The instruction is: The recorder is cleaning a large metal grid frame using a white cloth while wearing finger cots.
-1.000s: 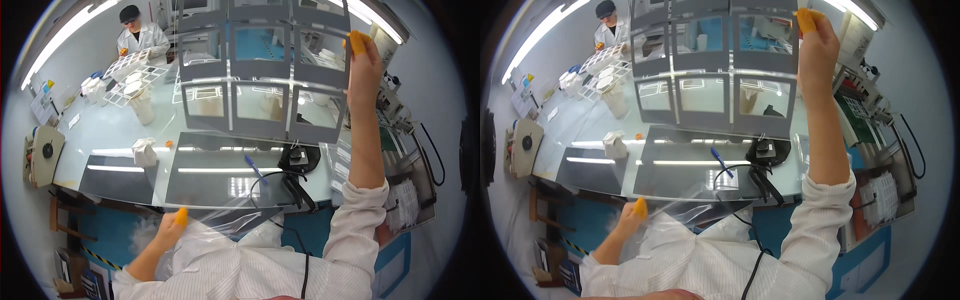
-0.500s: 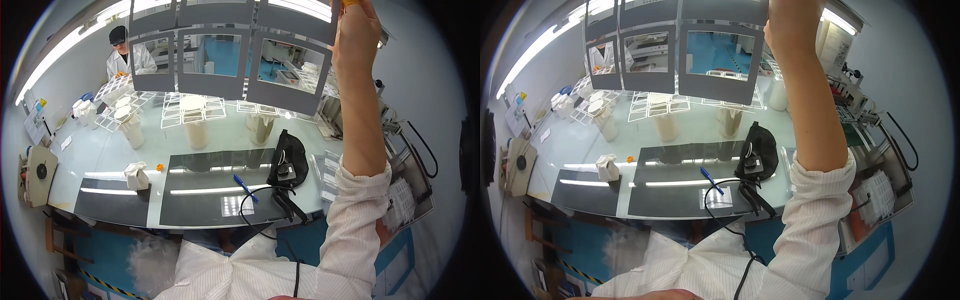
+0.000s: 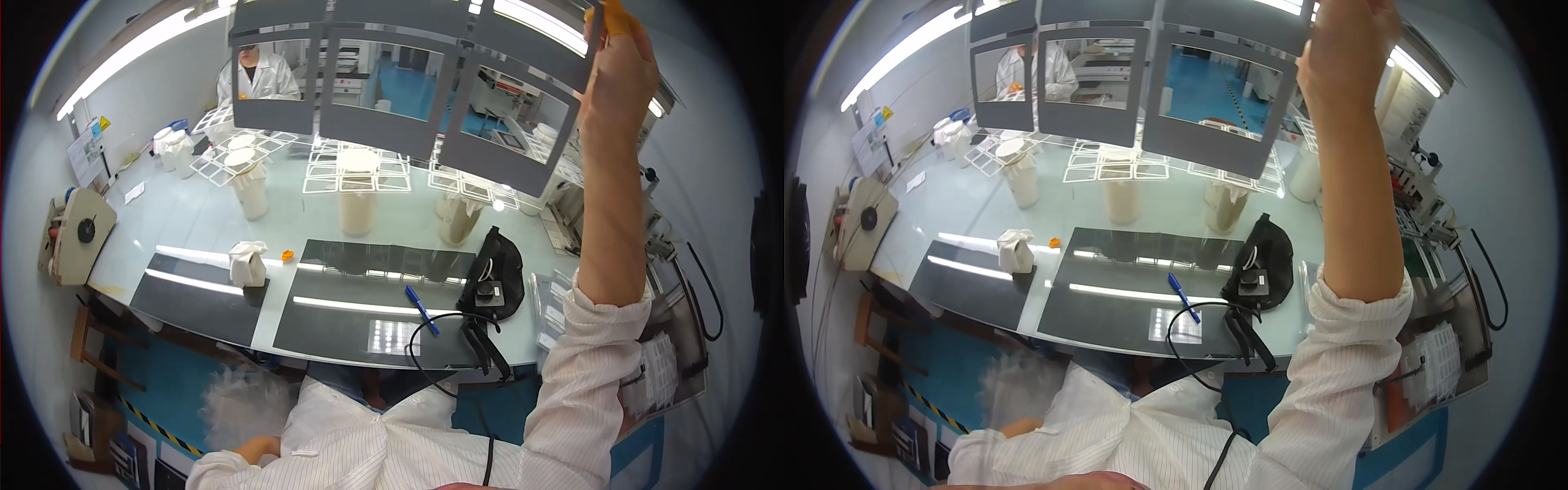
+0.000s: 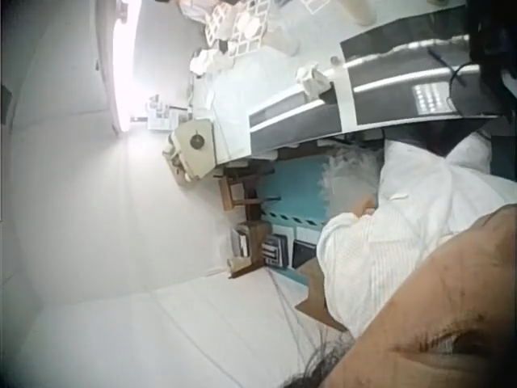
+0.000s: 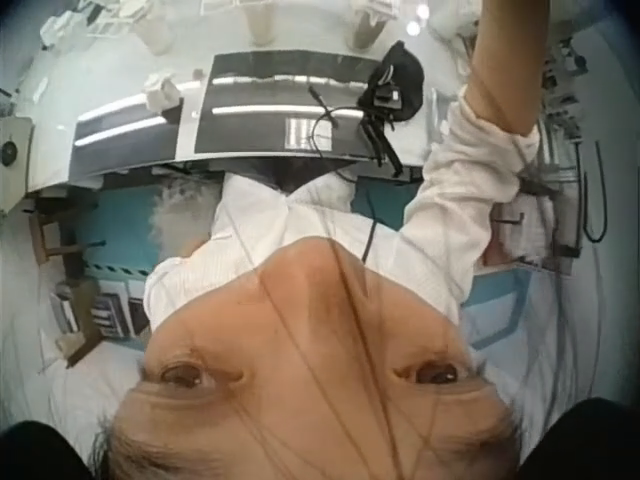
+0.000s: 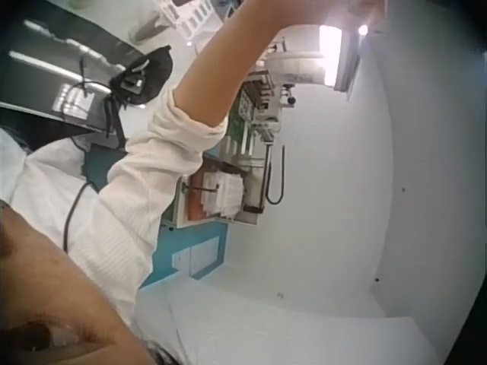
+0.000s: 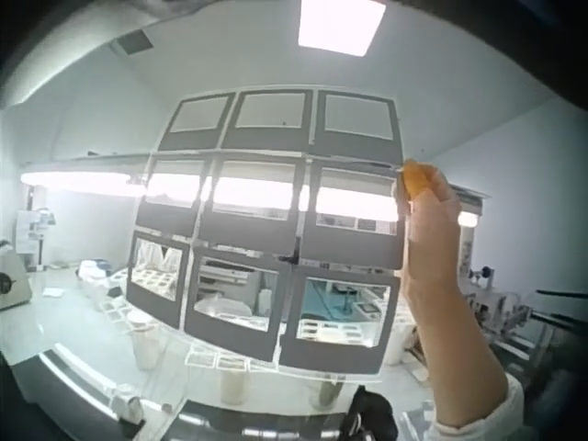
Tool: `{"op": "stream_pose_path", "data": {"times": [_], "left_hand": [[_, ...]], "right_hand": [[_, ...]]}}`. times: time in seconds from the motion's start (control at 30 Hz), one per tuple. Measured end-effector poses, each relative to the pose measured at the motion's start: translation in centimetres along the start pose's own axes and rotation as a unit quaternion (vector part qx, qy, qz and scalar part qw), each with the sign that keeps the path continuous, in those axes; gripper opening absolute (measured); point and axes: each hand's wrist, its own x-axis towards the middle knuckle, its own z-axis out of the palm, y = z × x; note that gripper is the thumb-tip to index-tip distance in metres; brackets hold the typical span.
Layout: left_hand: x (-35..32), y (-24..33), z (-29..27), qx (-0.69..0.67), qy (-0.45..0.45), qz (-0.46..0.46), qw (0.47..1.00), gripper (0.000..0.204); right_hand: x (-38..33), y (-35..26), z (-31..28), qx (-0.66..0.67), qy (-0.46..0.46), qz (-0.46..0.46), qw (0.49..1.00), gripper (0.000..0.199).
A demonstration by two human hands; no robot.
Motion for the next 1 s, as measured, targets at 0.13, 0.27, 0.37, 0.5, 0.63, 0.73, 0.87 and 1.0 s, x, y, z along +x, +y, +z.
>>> {"op": "stream_pose_path", "data": {"times": [0.13,0.27,0.37,0.5,0.63,0.73,0.87,1.0], "left_hand": [[-2.2,1.1,-1.0,0.038,0.036,0.042,0.998,0.029],[-11.1,12.2,-13.3,-0.005,0.42,0.114,0.9,0.015],[-16.2,18.3,-20.0,-0.059,0.628,0.197,0.751,0.011],[-15.9,20.8,-28.0,-0.03,0.747,0.159,0.645,0.013],[-13.1,19.3,-34.2,0.131,0.781,0.098,0.602,0.019],[-11.8,19.1,-36.5,0.177,0.722,0.015,0.669,0.02],[-10.4,18.2,-37.7,0.232,0.672,-0.033,0.702,0.015],[-12.6,20.1,-37.9,-0.022,0.692,0.092,0.716,0.016]], "right_hand": [[0.0,2.1,-1.6,-0.132,-0.038,-0.023,0.99,0.015],[-2.0,3.1,-1.1,-0.149,-0.035,-0.003,0.988,0.014],[-4.5,3.4,-0.6,-0.185,-0.027,0.033,0.982,0.018],[-5.6,4.3,-1.0,-0.23,-0.035,0.03,0.972,0.022],[-6.1,4.3,-1.0,-0.283,-0.039,0.018,0.958,0.024],[-6.1,4.3,-1.4,-0.299,-0.047,0.009,0.953,0.024],[-6.3,4.3,-1.8,-0.296,-0.051,0.02,0.954,0.024],[-6.4,4.0,-2.6,-0.31,-0.037,0.022,0.95,0.029]]}}
